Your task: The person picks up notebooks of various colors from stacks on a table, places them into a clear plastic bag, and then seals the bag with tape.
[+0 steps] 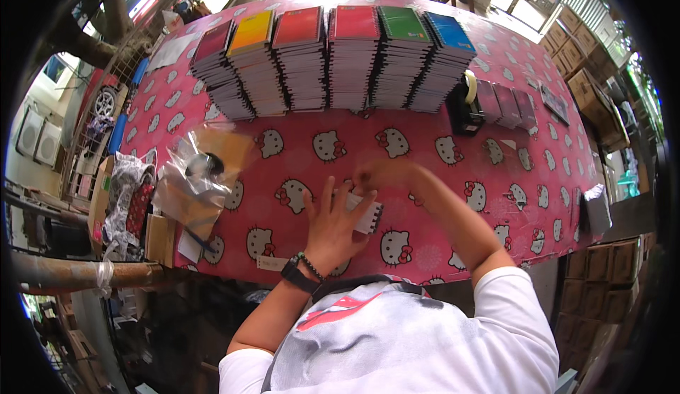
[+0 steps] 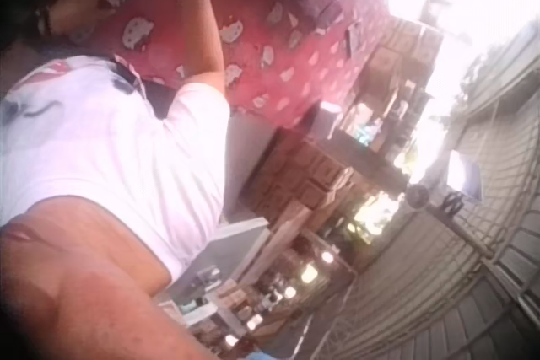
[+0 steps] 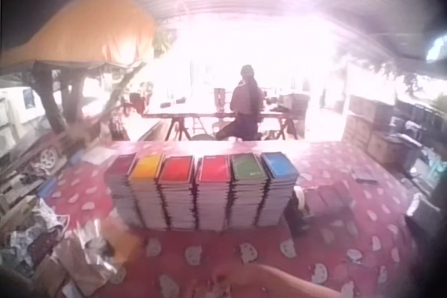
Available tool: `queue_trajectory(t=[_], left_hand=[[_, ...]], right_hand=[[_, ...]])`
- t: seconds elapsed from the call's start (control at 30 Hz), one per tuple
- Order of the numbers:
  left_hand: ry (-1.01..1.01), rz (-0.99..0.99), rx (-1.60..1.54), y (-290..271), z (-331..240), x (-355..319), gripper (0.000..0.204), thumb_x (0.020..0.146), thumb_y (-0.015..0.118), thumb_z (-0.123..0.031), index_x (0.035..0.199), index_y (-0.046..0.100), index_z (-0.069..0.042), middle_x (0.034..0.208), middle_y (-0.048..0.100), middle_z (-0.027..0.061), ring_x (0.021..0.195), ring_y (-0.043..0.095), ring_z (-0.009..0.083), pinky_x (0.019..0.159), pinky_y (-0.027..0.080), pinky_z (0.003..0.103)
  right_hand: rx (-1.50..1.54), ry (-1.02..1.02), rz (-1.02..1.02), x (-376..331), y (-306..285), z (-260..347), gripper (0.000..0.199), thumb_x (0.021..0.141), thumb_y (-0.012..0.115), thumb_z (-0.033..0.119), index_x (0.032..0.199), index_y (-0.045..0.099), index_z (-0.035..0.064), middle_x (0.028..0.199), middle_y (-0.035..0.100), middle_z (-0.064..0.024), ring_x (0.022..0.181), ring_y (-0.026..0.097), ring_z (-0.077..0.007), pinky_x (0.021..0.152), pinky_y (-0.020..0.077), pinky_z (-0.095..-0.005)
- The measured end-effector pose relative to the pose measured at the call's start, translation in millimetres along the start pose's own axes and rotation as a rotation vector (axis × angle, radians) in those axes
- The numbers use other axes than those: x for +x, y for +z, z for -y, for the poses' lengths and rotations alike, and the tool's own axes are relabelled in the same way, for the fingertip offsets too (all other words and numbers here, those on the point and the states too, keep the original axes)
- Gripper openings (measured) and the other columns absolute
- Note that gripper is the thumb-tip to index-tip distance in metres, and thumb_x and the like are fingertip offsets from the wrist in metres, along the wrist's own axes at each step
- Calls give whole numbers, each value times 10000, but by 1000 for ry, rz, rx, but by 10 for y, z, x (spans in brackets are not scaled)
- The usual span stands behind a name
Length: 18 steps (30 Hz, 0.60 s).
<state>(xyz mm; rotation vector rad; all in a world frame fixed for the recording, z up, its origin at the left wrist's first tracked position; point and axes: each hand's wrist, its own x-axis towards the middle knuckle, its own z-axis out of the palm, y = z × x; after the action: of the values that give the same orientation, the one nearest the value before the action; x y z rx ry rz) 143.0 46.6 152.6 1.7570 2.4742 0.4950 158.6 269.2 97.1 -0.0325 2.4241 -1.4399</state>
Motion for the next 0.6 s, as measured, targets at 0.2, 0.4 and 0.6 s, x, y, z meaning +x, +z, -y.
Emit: queue_trajectory(t=[0.2,0.4,0.6], left_hand=[[192,38,73,-48,210,122,898,593,775,-245,1349,295,-183,1229,483,51,1183,419,289,971,161,661],[-234,-172,-555,-46,9,721,762,665,783,-224,1242,322,-35,982,574,190,886,596,294,739,490,358],[-315,87,-1271,416,-533,1162,811,787,688,-287,1369,186,-28,1263,421,191,1134,450,278,932,382,360]], right_hand=[[90,277,-608,-429,560,-240,301,705,722,222,885,587,22,823,620,-66,737,586,-155,674,462,-283],[-208,-149,-1121,-1135,917,226,858,578,807,280,1295,370,102,1202,448,-167,1134,433,-311,932,370,-427],[-231,113,-1414,-1620,723,-143,965,460,834,215,1291,356,112,1179,423,-153,1187,338,-316,968,327,-419]])
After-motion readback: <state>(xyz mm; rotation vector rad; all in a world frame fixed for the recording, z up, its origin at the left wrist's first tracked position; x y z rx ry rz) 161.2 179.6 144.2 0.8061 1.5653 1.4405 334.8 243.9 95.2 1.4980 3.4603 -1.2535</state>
